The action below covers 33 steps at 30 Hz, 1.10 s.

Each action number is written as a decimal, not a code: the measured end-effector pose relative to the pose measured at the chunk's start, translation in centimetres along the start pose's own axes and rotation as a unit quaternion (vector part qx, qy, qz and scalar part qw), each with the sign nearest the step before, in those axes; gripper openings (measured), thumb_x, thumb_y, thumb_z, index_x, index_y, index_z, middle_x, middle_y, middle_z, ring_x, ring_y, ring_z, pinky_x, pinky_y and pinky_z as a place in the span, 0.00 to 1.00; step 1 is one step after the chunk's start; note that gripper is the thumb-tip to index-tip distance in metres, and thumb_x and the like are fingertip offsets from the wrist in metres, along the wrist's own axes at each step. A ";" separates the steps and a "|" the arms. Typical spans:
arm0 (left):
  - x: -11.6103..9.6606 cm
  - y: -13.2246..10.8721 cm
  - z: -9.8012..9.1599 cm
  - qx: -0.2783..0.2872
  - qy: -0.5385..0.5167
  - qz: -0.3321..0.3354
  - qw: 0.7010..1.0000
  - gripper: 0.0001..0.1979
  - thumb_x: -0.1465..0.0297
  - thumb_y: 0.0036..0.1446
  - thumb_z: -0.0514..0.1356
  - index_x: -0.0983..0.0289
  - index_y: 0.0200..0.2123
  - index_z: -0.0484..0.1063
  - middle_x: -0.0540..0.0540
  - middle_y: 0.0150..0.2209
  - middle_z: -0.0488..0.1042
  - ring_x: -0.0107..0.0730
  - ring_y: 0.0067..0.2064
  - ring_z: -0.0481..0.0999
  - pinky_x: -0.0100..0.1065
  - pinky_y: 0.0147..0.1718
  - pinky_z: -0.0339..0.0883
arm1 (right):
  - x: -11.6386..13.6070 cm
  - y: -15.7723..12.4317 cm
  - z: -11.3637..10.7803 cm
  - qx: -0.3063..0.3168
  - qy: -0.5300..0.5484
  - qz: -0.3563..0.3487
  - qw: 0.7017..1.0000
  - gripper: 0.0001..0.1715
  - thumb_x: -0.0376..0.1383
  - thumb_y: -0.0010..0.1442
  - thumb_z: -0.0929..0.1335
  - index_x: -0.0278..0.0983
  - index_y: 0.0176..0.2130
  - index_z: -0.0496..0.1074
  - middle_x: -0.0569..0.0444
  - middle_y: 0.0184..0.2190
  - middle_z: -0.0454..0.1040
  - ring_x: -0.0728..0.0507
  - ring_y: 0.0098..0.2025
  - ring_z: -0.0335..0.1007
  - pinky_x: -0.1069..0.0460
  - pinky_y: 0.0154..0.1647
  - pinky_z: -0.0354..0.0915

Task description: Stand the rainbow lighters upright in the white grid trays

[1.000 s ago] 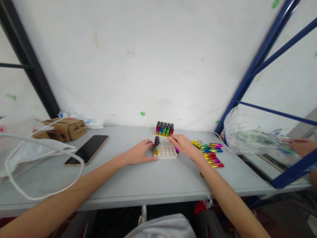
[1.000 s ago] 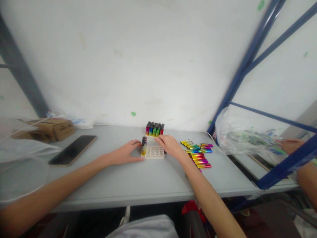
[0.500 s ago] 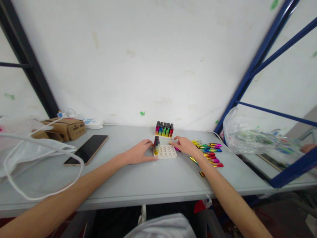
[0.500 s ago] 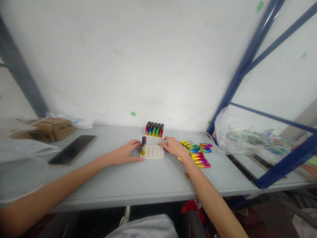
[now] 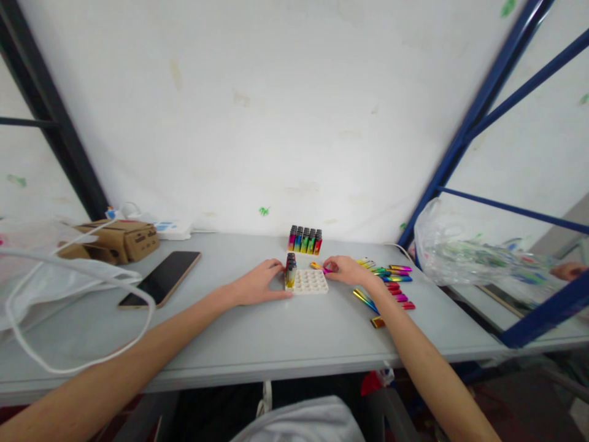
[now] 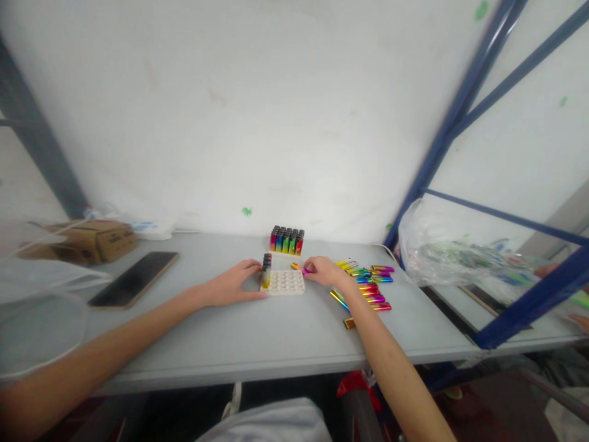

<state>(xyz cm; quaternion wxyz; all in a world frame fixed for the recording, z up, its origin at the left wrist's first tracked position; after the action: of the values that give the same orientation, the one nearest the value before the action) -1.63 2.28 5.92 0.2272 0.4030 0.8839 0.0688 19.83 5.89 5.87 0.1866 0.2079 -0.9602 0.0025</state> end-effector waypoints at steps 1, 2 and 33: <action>0.0 0.0 0.0 0.000 0.002 0.000 1.000 0.36 0.39 0.58 0.61 0.62 0.56 0.71 0.64 0.57 0.72 0.51 0.59 0.73 0.45 0.62 0.65 | 0.0 0.1 0.0 -0.008 -0.005 0.000 1.000 0.15 0.36 0.62 0.73 0.33 0.47 0.79 0.44 0.41 0.83 0.38 0.42 0.78 0.48 0.44 0.70; 0.0 0.0 0.0 0.001 0.003 -0.002 1.000 0.36 0.39 0.58 0.61 0.63 0.56 0.71 0.64 0.57 0.72 0.51 0.59 0.73 0.45 0.62 0.65 | -0.1 0.2 -0.1 -0.022 -0.007 -0.001 1.000 0.13 0.36 0.62 0.73 0.33 0.46 0.80 0.44 0.41 0.83 0.38 0.41 0.78 0.48 0.44 0.70; 0.0 0.0 0.0 -0.003 -0.007 0.000 1.000 0.36 0.41 0.57 0.62 0.63 0.56 0.72 0.64 0.56 0.73 0.52 0.58 0.74 0.46 0.62 0.66 | 2.7 0.6 -2.2 -0.141 0.528 -0.019 0.837 0.24 0.49 0.49 0.79 0.36 0.39 0.80 0.51 0.34 0.80 0.47 0.33 0.72 0.52 0.34 0.67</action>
<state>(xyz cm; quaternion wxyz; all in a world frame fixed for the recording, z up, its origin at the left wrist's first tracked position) -1.67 2.25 5.93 0.2349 0.4032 0.8818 0.0689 18.10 5.50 8.89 0.6923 0.1646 -0.7020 -0.0273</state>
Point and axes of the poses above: each hand's wrist, its own y-axis towards the middle knuckle, its own z-axis out of the palm, x = y × z, the point moved 10 cm from there along y, towards the middle knuckle
